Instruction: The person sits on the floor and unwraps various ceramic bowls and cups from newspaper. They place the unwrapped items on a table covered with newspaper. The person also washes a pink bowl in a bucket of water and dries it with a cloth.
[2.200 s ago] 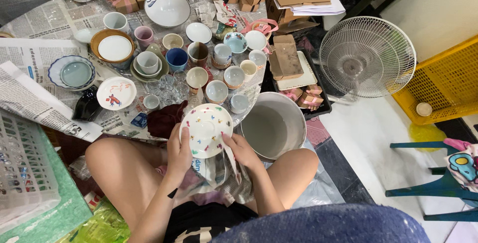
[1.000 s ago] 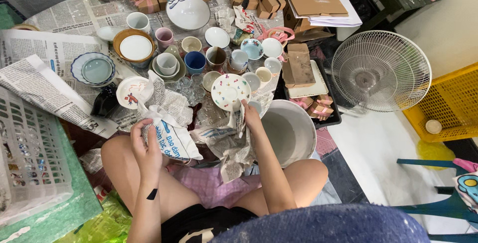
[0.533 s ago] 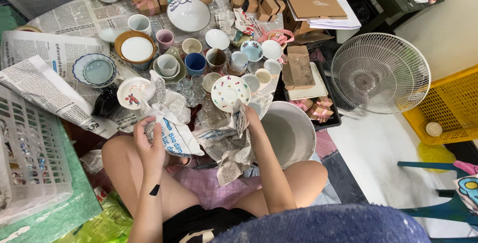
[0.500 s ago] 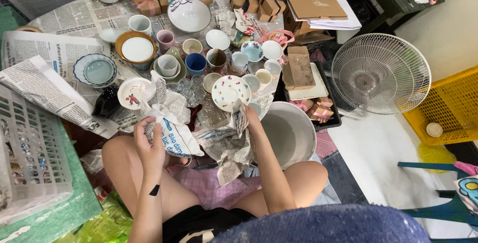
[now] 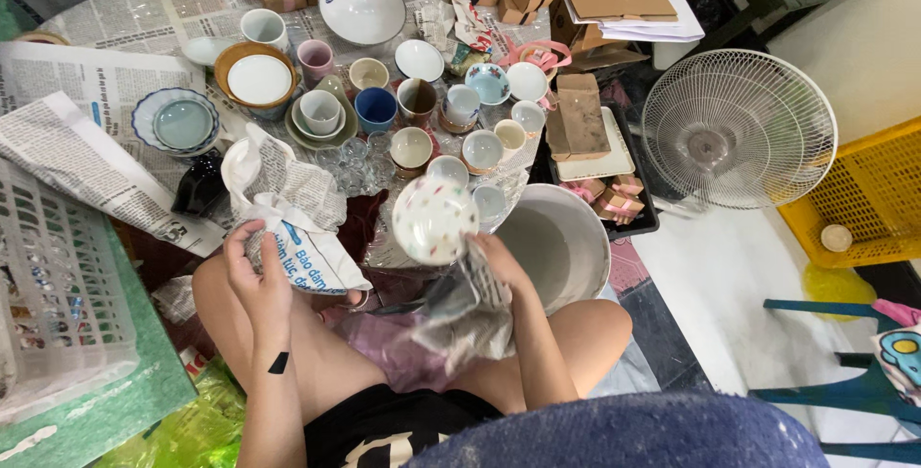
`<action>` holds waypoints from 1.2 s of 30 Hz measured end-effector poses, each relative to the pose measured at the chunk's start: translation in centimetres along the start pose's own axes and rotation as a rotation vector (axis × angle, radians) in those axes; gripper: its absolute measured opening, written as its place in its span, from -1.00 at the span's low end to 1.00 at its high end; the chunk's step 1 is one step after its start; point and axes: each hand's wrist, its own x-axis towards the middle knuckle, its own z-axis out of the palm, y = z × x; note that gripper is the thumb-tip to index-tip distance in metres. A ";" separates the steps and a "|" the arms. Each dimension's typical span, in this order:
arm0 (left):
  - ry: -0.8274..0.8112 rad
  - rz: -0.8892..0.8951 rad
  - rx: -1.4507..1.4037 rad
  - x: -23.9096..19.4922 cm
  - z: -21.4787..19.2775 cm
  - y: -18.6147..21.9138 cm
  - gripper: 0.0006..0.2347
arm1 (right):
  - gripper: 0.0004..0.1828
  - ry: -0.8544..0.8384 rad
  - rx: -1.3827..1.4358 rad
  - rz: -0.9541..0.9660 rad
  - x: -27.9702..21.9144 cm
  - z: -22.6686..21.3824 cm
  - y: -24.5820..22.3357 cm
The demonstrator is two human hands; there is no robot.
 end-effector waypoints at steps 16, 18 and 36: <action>0.034 -0.017 -0.005 0.2 -0.7 0.8 -0.83 | -0.42 0.004 -0.046 0.289 3.1 8.4 1.5; 0.062 -0.019 -0.021 0.2 -0.8 0.9 -0.81 | -0.36 -0.001 -0.186 0.314 2.8 8.0 0.7; -0.638 0.220 0.043 -5.2 8.3 3.9 -0.11 | -0.50 0.524 1.176 -0.042 2.0 8.8 -14.4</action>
